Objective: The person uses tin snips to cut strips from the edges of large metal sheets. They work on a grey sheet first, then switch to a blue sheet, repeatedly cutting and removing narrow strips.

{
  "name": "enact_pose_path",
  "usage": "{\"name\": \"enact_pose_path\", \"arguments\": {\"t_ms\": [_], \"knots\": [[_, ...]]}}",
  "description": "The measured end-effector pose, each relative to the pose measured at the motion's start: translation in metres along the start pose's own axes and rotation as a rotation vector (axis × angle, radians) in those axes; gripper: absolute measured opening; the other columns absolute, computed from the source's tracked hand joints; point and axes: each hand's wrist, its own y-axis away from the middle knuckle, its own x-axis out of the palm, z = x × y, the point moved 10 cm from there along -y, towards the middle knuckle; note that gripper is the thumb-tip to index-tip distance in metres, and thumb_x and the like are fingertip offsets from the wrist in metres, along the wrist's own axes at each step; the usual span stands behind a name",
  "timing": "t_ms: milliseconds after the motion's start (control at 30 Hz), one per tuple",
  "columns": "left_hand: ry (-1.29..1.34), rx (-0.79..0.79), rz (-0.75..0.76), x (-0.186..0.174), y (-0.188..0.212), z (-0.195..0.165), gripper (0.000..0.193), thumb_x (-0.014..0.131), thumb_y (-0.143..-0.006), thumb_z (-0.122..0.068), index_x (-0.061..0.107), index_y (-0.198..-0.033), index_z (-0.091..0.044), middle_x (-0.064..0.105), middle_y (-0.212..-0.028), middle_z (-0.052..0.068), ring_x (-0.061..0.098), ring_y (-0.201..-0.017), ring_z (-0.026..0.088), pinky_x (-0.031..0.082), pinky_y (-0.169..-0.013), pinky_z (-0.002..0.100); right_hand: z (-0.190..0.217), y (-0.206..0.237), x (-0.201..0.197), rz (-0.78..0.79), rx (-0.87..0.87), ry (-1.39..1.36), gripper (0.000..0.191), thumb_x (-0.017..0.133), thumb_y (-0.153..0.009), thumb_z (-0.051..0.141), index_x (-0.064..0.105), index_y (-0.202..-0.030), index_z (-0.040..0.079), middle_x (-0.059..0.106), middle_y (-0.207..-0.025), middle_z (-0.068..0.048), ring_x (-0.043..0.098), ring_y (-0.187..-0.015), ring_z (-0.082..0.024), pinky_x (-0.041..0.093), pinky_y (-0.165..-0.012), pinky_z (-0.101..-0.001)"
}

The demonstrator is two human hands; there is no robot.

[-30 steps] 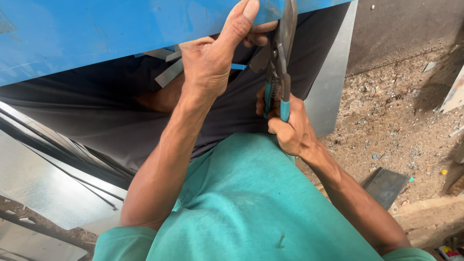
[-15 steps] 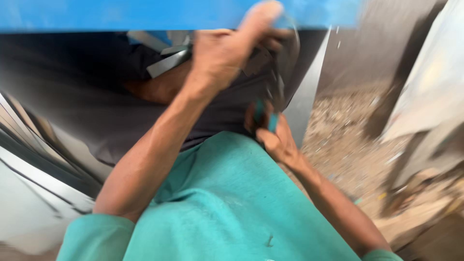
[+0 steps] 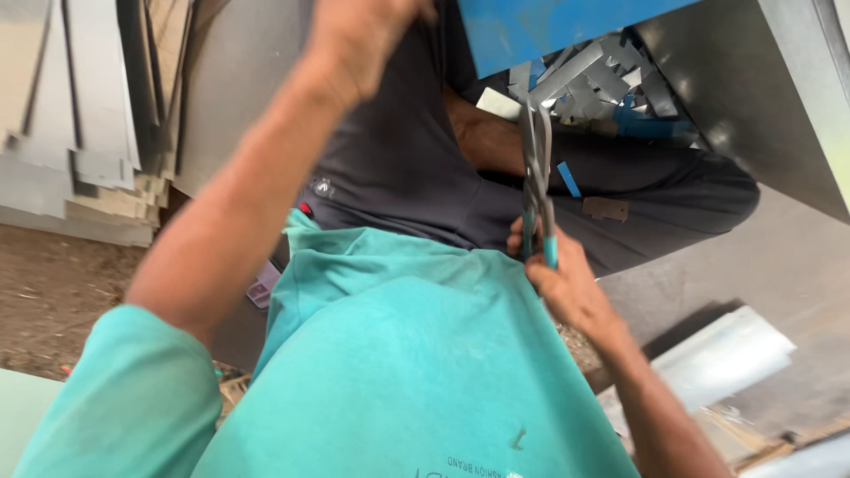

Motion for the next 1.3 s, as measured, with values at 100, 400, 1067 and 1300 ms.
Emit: {"name": "enact_pose_path", "arguments": {"t_ms": [100, 400, 1067, 1300], "knots": [[0.099, 0.030, 0.005, 0.019, 0.015, 0.032, 0.014, 0.079, -0.099, -0.011, 0.073, -0.098, 0.002, 0.074, -0.085, 0.005, 0.070, -0.075, 0.010, 0.060, -0.069, 0.025, 0.023, -0.021, 0.003, 0.056, 0.111, -0.106, 0.058, 0.049, -0.070, 0.005, 0.058, -0.127, 0.000, 0.067, -0.112, -0.013, 0.066, -0.103, -0.022, 0.057, -0.084, -0.0340], [0.216, 0.089, 0.032, 0.024, 0.033, 0.053, 0.011, 0.075, -0.104, -0.008, 0.075, -0.104, 0.003, 0.077, -0.092, 0.007, 0.075, -0.083, 0.009, 0.063, -0.076, 0.023, 0.068, -0.056, 0.013, 0.081, 0.023, 0.094, 0.076, 0.048, -0.061, 0.007, 0.050, -0.136, -0.002, 0.062, -0.118, -0.020, 0.066, -0.103, -0.032, 0.060, -0.085, -0.0389], [0.422, -0.180, 0.078, 0.033, 0.030, 0.070, 0.018, 0.077, -0.099, -0.010, 0.070, -0.086, -0.001, 0.071, -0.074, 0.007, 0.065, -0.060, 0.010, 0.053, -0.056, 0.023, 0.108, -0.067, -0.006, -0.088, 0.052, 0.312, 0.021, 0.053, -0.079, 0.002, 0.063, -0.097, 0.000, 0.063, -0.079, -0.011, 0.063, -0.073, -0.018, 0.052, -0.066, -0.0328], [0.583, -0.295, 0.110, 0.041, 0.034, 0.080, 0.015, 0.079, -0.095, -0.009, 0.070, -0.087, -0.001, 0.072, -0.077, 0.010, 0.066, -0.062, 0.011, 0.054, -0.056, 0.023, 0.142, -0.074, -0.001, -0.078, -0.088, 0.338, 0.029, 0.051, -0.075, 0.000, 0.061, -0.103, -0.002, 0.063, -0.081, -0.014, 0.063, -0.074, -0.024, 0.050, -0.070, -0.0367]]}}
